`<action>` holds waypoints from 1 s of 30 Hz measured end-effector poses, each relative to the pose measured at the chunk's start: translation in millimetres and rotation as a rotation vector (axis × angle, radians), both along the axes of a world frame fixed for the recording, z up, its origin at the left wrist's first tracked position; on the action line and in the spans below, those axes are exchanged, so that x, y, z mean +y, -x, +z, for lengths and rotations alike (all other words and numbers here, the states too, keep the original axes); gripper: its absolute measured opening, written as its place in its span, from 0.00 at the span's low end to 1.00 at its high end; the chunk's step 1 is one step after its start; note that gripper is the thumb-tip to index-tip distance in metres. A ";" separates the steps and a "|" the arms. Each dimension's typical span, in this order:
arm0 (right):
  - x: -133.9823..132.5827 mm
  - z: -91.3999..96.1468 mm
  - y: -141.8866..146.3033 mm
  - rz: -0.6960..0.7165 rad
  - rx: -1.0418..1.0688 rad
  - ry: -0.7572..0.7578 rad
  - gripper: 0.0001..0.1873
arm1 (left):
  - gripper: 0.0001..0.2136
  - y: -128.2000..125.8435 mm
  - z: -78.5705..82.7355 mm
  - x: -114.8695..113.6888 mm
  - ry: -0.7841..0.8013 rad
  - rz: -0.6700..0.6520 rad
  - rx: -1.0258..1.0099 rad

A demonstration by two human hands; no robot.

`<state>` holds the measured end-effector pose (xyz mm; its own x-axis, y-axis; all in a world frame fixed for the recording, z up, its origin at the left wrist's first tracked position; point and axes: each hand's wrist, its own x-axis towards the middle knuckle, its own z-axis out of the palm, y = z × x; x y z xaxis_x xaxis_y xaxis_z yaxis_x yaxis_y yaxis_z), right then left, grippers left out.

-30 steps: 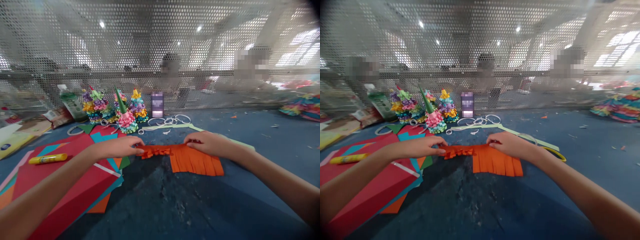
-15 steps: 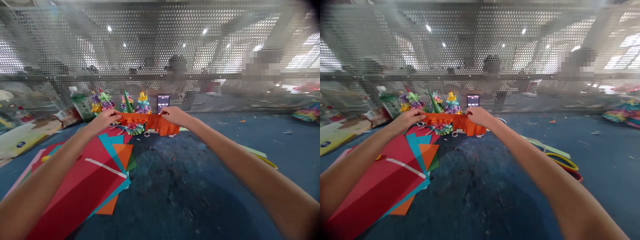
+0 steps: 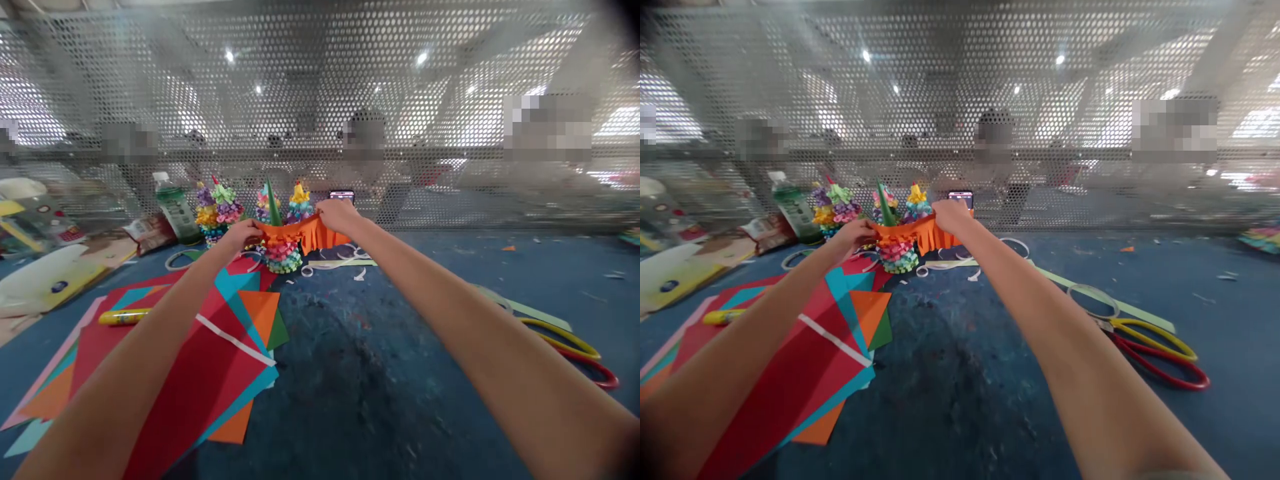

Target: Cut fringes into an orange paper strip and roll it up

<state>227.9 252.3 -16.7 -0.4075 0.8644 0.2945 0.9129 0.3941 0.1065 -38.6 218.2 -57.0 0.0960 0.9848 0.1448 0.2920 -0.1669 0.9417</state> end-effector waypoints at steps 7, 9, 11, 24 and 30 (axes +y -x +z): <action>1.4 4.5 22.5 -0.020 -0.034 -0.038 0.15 | 0.10 -5.5 -5.6 -3.0 0.019 -0.019 -0.103; 0.8 6.4 26.5 -0.034 -0.028 -0.044 0.15 | 0.10 -6.6 -7.9 -3.3 0.015 -0.014 -0.112; -0.6 8.2 27.9 -0.050 -0.015 -0.053 0.16 | 0.10 -6.4 -8.0 -3.5 0.016 -0.006 -0.113; -55.0 31.8 -28.2 -0.013 0.165 -0.002 0.13 | 0.10 11.3 17.8 -13.8 0.121 -0.085 0.006; -70.5 25.0 -25.4 -0.021 0.219 -0.026 0.14 | 0.11 6.4 13.6 -14.1 0.109 -0.126 0.027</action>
<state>253.4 181.8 8.3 -0.3135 0.8632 0.3957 0.9233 0.3744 -0.0852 -45.0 204.1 -43.4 0.2220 0.9745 0.0336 0.3009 -0.1013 0.9483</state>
